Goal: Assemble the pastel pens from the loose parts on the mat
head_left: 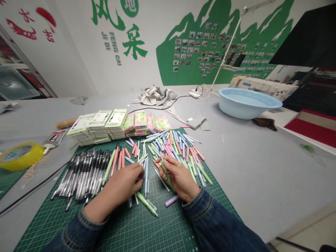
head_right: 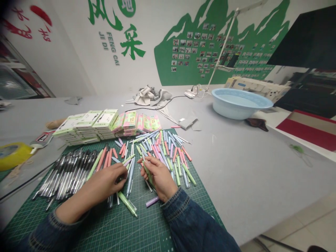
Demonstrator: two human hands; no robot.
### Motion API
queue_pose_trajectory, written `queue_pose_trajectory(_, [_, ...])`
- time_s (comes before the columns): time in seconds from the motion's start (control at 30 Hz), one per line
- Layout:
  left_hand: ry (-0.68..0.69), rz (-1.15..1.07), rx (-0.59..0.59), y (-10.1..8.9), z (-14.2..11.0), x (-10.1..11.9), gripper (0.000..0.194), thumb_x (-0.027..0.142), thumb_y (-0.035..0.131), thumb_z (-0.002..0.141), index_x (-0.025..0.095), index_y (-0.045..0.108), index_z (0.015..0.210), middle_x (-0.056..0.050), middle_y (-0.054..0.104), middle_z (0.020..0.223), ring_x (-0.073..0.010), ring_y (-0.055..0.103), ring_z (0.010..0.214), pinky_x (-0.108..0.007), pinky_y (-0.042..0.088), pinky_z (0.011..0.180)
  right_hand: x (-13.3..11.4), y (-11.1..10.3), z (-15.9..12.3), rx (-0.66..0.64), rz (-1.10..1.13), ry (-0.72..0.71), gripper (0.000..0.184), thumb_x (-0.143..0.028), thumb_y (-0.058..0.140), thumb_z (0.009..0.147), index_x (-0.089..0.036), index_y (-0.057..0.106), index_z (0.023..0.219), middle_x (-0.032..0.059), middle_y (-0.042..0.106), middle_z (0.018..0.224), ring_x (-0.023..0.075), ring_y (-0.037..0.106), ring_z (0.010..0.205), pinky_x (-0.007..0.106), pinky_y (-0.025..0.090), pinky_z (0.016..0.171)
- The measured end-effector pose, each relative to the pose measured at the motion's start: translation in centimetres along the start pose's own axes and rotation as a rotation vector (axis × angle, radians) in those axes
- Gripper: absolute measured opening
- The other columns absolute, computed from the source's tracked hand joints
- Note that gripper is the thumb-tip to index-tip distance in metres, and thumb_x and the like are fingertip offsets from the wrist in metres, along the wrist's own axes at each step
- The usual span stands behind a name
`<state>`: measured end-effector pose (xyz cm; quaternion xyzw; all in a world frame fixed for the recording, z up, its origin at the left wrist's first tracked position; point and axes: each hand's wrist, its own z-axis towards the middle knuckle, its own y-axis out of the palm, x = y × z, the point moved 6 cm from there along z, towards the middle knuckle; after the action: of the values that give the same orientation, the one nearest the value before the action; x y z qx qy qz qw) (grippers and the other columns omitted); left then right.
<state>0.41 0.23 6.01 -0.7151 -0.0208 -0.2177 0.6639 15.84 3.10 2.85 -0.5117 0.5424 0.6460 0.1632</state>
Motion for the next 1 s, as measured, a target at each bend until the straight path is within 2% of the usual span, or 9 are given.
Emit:
queue_pose_trajectory(0.1, [-0.117,-0.453,0.183,-2.0,0.4,-1.1,0.008,0.026,0.057,0.079,0.020,0.060,0.083,-0.001,0.063,0.076,-0.0167,0.059,0.069,-0.029,0.045,0.063,0.4,0.3,-0.1,-0.011,-0.051,0.006,0.024,-0.033,0.059,0.086,-0.015,0.067,0.099,0.0002,0.056,0.064,0.0093,0.045,0.057,0.023,0.032,0.057])
queue_pose_trajectory(0.23, [-0.239,-1.186,0.418,-3.3,1.0,-1.7,0.031,0.032,0.070,0.074,0.018,0.064,0.101,-0.005,0.069,0.087,-0.0163,0.064,0.074,-0.027,0.050,0.065,0.7,0.7,-0.2,-0.028,-0.129,-0.027,0.026,-0.035,0.058,0.087,-0.016,0.067,0.103,-0.0003,0.055,0.063,0.0103,0.045,0.057,0.024,0.032,0.057])
queue_pose_trajectory(0.33, [-0.281,-1.414,0.522,-3.3,1.4,-1.3,0.026,0.028,0.076,0.070,0.016,0.068,0.091,-0.005,0.070,0.087,-0.0154,0.066,0.078,-0.026,0.052,0.071,0.9,0.9,-0.2,-0.042,-0.179,-0.040,0.028,-0.034,0.058,0.086,-0.016,0.067,0.105,-0.0006,0.056,0.062,0.0106,0.044,0.057,0.025,0.032,0.057])
queue_pose_trajectory(0.43, [-0.273,-1.443,0.545,-3.1,1.7,-0.8,0.021,0.025,0.078,0.068,0.016,0.070,0.085,-0.004,0.071,0.084,-0.0152,0.066,0.078,-0.027,0.053,0.075,0.8,1.0,-0.3,-0.049,-0.196,-0.040,0.029,-0.034,0.058,0.086,-0.016,0.068,0.106,-0.0008,0.056,0.061,0.0104,0.044,0.055,0.025,0.032,0.057])
queue_pose_trajectory(1.0, [-0.244,-1.301,0.466,-1.6,1.8,0.0,0.022,0.028,0.077,0.068,0.016,0.069,0.085,-0.006,0.072,0.085,-0.0189,0.067,0.082,-0.031,0.052,0.080,1.0,1.2,-0.2,-0.060,-0.166,-0.062,0.027,-0.032,0.057,0.087,-0.015,0.068,0.104,-0.0010,0.055,0.060,0.0104,0.044,0.054,0.025,0.032,0.056])
